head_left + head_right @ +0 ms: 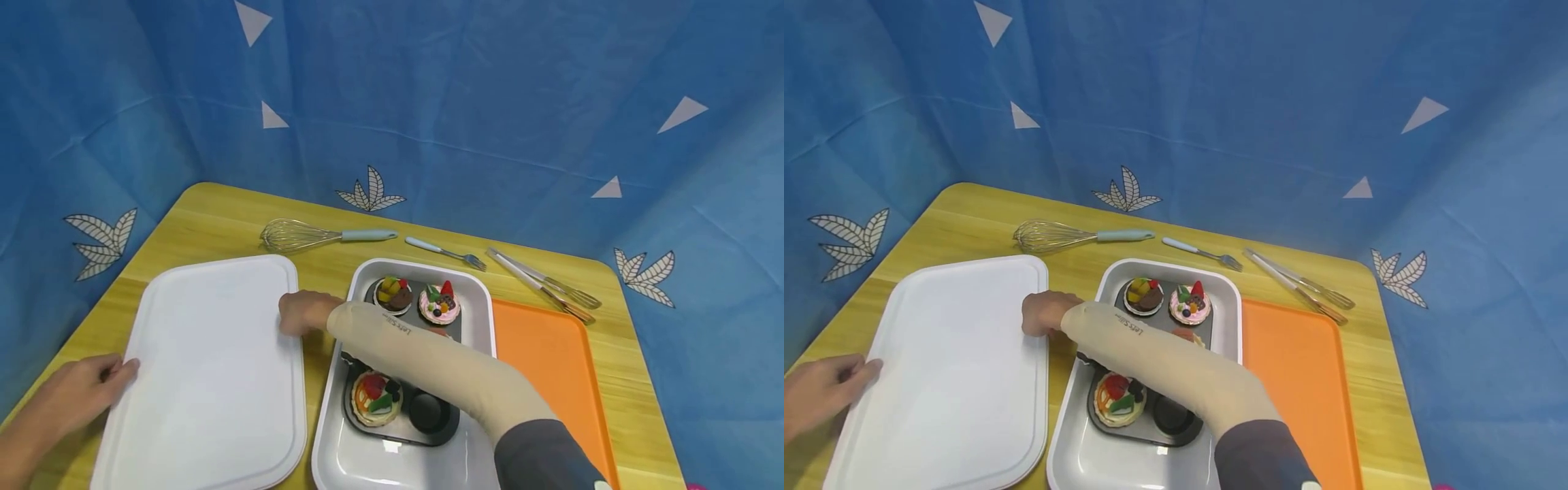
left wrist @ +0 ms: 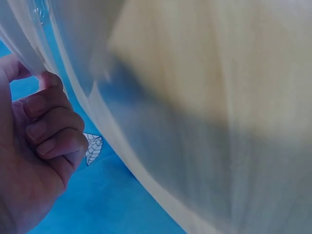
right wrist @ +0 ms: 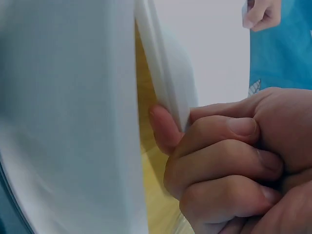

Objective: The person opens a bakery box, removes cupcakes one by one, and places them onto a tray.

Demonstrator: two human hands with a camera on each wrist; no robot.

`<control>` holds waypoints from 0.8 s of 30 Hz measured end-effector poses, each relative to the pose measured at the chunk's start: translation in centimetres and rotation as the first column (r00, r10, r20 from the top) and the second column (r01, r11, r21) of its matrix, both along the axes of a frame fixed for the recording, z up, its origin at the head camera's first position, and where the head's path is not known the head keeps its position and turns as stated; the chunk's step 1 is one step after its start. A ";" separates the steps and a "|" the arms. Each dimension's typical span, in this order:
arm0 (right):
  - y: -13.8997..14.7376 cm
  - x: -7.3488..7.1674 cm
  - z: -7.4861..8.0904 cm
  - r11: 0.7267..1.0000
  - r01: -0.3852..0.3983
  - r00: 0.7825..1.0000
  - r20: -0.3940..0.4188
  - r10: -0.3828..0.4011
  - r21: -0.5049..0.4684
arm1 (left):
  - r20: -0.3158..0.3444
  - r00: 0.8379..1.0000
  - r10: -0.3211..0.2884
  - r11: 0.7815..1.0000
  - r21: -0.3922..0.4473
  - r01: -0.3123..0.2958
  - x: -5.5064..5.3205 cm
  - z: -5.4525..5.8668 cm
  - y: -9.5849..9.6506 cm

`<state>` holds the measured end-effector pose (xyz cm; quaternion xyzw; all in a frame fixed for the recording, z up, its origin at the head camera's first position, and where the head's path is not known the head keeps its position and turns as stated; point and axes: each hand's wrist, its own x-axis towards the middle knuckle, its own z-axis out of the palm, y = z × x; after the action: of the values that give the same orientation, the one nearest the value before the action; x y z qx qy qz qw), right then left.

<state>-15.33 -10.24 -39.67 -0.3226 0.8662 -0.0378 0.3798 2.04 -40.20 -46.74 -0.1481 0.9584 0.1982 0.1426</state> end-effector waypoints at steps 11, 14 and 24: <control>-1.0 -0.5 -1.0 0.999 0.031 0.996 0.086 -0.032 0.020 | 0.033 0.999 -0.033 0.999 -0.013 0.033 0.0 -0.5 0.0; -1.2 -0.5 -1.3 0.999 0.024 0.997 0.078 -0.027 0.034 | 0.040 0.998 -0.046 0.999 -0.014 0.046 0.0 -0.7 0.0; -1.8 -0.5 -2.1 0.997 0.027 0.997 0.073 -0.033 0.075 | 0.087 0.995 -0.056 0.998 -0.026 0.058 -0.3 -1.1 -0.3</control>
<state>-15.88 -12.03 -41.74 -0.2935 0.8570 -0.0235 0.4229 1.75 -40.50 -47.81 -0.1312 0.9578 0.1739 0.1875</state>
